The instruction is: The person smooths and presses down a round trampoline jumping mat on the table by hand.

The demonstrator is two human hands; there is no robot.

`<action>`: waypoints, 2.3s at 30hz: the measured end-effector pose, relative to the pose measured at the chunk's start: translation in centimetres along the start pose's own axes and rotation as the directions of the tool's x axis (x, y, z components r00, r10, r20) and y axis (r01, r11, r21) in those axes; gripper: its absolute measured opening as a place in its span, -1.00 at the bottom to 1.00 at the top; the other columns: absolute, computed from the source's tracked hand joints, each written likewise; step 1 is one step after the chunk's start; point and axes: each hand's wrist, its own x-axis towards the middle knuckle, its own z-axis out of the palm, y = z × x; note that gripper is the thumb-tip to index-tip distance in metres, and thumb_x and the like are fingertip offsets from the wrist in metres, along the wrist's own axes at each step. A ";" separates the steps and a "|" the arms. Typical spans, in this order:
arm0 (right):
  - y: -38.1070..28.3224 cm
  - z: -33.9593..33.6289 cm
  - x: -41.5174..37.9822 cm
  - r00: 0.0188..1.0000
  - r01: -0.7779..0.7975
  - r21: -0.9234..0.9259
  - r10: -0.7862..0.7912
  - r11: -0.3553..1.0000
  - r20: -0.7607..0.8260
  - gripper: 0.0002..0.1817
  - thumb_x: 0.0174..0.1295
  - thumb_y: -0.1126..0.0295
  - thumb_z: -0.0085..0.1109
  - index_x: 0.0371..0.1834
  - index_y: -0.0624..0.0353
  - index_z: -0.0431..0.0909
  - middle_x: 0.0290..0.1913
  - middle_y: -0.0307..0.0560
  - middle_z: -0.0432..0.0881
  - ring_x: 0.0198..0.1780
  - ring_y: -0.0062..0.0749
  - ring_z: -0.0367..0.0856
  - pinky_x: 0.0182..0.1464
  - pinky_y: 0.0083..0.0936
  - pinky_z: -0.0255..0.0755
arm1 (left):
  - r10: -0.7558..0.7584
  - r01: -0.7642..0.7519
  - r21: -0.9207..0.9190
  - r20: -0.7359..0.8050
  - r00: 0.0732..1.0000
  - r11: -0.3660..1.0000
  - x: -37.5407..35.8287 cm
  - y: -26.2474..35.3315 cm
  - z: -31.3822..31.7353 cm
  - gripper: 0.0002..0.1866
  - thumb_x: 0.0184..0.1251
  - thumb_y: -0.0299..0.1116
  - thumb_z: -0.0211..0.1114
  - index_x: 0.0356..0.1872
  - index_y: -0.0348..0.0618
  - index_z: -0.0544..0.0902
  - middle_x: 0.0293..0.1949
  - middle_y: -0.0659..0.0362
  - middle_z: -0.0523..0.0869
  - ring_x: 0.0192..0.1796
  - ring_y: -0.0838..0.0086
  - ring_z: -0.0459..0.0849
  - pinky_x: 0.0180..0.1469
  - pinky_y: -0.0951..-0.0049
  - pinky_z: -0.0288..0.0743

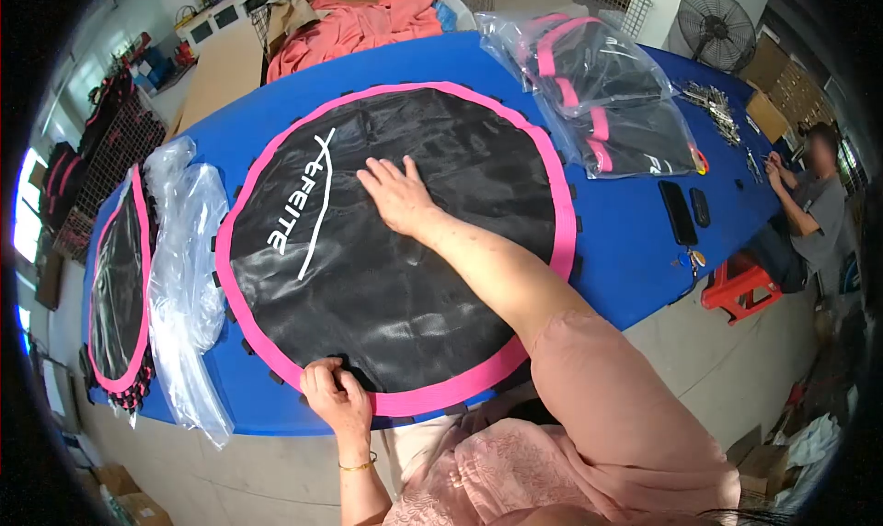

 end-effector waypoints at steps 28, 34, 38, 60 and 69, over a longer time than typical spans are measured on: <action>-5.6 -2.4 -4.7 0.977 0.209 0.097 -0.213 0.973 0.027 -0.30 0.25 0.52 0.08 0.54 0.12 0.26 0.55 0.12 0.27 0.60 -0.01 0.19 0.57 0.26 -0.06 | -0.016 0.016 -0.001 0.008 1.000 1.000 -0.2 -0.2 0.0 -0.83 0.11 -0.67 0.15 -0.28 -0.25 0.60 -0.26 0.02 0.66 -0.16 0.10 0.58 -0.03 0.18 0.44; -1.2 -3.7 -5.8 0.993 0.109 0.054 -0.112 0.993 0.040 -0.28 0.25 0.55 0.05 0.56 0.10 0.23 0.58 0.14 0.23 0.60 0.01 0.18 0.58 0.26 -0.10 | -0.015 0.015 -0.018 0.003 1.000 1.000 0.0 0.0 -0.2 -0.83 0.10 -0.67 0.15 -0.29 -0.26 0.59 -0.25 0.02 0.67 -0.14 0.11 0.58 -0.02 0.18 0.44; 4.0 -6.2 -8.4 0.998 0.032 -0.120 -0.025 0.992 0.056 -0.32 0.30 0.53 -0.02 0.56 0.07 0.25 0.56 0.11 0.27 0.58 -0.02 0.23 0.56 0.23 -0.05 | -0.028 0.028 -0.026 -0.002 1.000 0.999 0.0 0.1 -0.4 -0.83 0.08 -0.68 0.15 -0.29 -0.27 0.59 -0.25 0.02 0.67 -0.14 0.11 0.58 -0.02 0.17 0.44; 8.6 -6.7 -10.0 0.984 -0.166 -0.240 0.176 0.956 0.020 -0.33 0.31 0.60 -0.01 0.55 0.03 0.28 0.57 0.06 0.26 0.59 -0.09 0.22 0.54 0.32 0.02 | 0.026 -0.028 -0.036 -0.065 0.998 0.999 0.2 0.0 -0.2 -0.85 0.04 -0.64 0.18 -0.34 -0.24 0.63 -0.29 0.03 0.67 -0.16 0.08 0.61 -0.04 0.16 0.47; -2.7 -1.4 -3.3 0.999 0.050 -0.123 -0.051 0.991 -0.008 -0.42 0.33 0.50 0.00 0.47 0.07 0.35 0.51 0.05 0.35 0.54 -0.12 0.30 0.51 0.26 0.06 | -0.017 0.015 -0.065 -0.029 0.999 0.998 0.0 -0.1 -0.1 -0.83 0.04 -0.63 0.22 -0.31 -0.22 0.63 -0.27 0.05 0.67 -0.13 0.11 0.62 0.01 0.16 0.45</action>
